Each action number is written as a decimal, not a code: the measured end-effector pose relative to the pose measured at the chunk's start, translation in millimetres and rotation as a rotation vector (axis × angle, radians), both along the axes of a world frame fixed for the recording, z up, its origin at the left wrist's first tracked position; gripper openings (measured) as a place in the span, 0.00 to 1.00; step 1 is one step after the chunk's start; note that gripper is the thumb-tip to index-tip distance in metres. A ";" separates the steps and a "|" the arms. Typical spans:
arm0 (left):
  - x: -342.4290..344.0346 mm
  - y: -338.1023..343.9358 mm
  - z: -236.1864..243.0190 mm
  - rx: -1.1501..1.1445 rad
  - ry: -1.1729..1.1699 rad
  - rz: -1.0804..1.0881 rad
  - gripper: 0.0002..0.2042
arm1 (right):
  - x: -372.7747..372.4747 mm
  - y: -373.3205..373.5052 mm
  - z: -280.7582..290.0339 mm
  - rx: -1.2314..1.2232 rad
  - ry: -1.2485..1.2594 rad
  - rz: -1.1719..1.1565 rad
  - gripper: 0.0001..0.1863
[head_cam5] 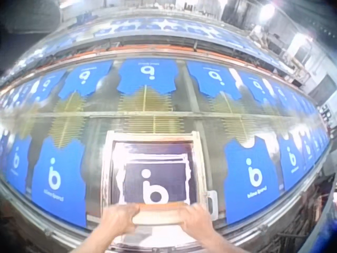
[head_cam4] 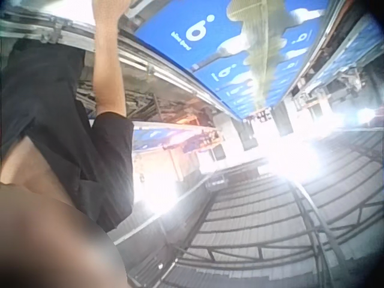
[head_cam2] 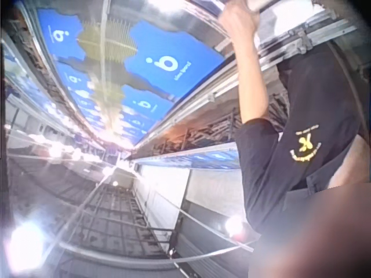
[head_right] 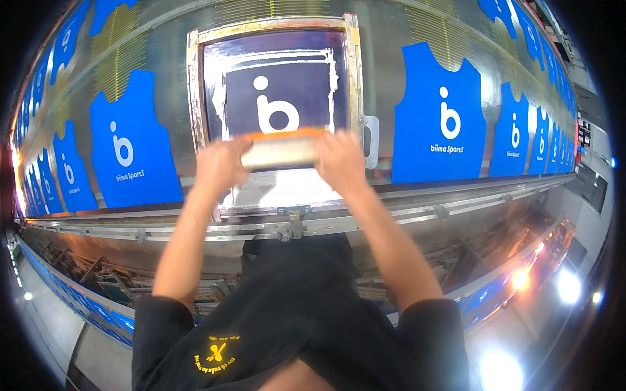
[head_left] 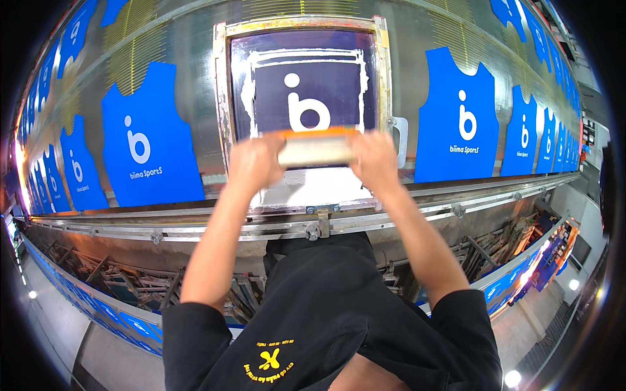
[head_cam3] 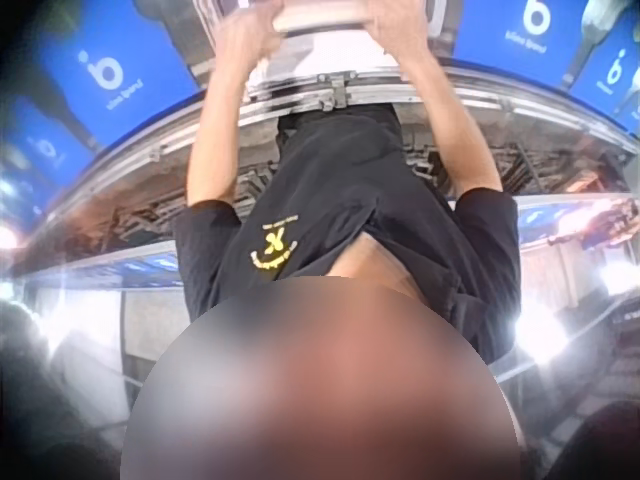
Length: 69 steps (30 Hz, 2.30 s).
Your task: The person scoops white ink from a container onto a screen printing frame and spreads it with a brush. They then use a squeegee to pull the ink across the screen, printing a logo onto a blue t-shirt. The process is repeated for multiple shirts.
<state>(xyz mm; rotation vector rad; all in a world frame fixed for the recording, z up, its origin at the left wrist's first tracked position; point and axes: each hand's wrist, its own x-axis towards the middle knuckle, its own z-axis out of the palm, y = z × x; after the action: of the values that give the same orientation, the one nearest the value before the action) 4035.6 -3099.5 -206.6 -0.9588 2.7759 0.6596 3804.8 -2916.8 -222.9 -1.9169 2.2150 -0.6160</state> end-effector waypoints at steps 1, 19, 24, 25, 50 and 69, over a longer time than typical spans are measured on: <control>17.7 23.5 1.2 -0.009 0.056 -0.044 0.23 | 17.9 22.2 3.9 -0.035 -0.001 -0.002 0.17; -126.4 -170.7 19.5 -0.009 -0.058 -0.018 0.19 | -110.7 -173.5 7.4 0.065 -0.058 -0.146 0.12; -60.3 -83.7 -1.3 -0.020 0.032 0.052 0.17 | -60.3 -84.1 -5.5 0.004 -0.012 -0.033 0.14; -41.1 -58.3 -0.8 0.014 0.006 0.054 0.17 | -43.2 -59.2 -4.4 0.020 -0.008 -0.024 0.15; -34.0 -1.7 44.8 0.480 -0.434 -0.202 0.32 | -23.3 3.7 22.6 0.755 -0.448 0.000 0.34; -119.8 -174.9 24.4 0.118 0.024 -0.258 0.17 | -68.4 13.2 -10.4 0.141 -1.101 -0.981 0.23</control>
<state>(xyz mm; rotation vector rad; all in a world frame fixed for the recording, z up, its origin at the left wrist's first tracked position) 3915.9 -3274.4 -182.1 -0.5611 2.7764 0.7864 3736.4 -2903.6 -233.3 -0.0870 2.0642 -1.1713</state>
